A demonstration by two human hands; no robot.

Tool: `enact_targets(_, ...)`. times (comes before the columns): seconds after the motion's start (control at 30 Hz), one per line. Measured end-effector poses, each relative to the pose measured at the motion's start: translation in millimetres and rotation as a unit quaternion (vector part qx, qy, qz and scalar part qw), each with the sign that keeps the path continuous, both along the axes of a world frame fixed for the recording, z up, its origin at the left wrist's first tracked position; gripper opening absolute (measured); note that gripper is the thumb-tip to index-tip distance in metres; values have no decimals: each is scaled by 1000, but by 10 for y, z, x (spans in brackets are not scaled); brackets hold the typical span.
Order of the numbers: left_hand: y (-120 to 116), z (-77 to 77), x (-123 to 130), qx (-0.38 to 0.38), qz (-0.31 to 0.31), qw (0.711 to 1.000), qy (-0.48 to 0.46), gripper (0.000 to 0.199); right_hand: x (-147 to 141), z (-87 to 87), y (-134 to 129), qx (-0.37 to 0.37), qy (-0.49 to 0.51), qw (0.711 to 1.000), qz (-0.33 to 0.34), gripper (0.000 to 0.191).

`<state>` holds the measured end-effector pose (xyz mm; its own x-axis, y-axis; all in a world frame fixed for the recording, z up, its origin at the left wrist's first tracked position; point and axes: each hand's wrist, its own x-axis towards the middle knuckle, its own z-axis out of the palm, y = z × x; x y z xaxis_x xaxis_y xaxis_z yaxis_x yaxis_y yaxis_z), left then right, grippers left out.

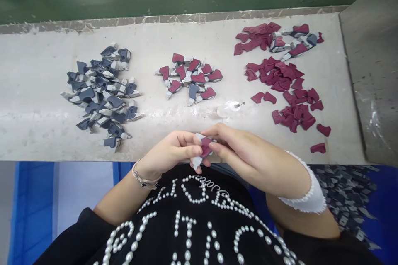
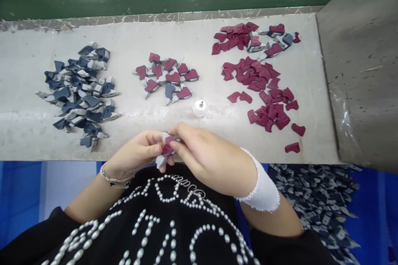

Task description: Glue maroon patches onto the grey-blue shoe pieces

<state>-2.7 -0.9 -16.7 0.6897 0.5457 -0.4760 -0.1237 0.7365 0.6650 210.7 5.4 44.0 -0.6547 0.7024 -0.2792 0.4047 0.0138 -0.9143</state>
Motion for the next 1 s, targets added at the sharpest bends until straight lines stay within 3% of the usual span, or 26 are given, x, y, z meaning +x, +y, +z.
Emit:
enact_targets(0.23,-25,-17,-21,-33,-12,998,-51,32,-2,72,-7,-27,-5,999,-17,19)
enact_targets(0.53,-40,96,-45,48,-34,998,-30,19,-25,165,-49,-19,1,1000,-20,8)
enact_targets(0.73,-110,221,-12,194,-7,979,64,10,-29,178,-138,13,-54,998,-19,17)
enact_targets(0.87,-151,273,26,357,29,925,131,3,-21,190,-173,52,-44,998,-3,16)
enact_targets(1.0,-167,301,46,427,55,889,157,5,-54,150,-125,68,-8,998,-3,17)
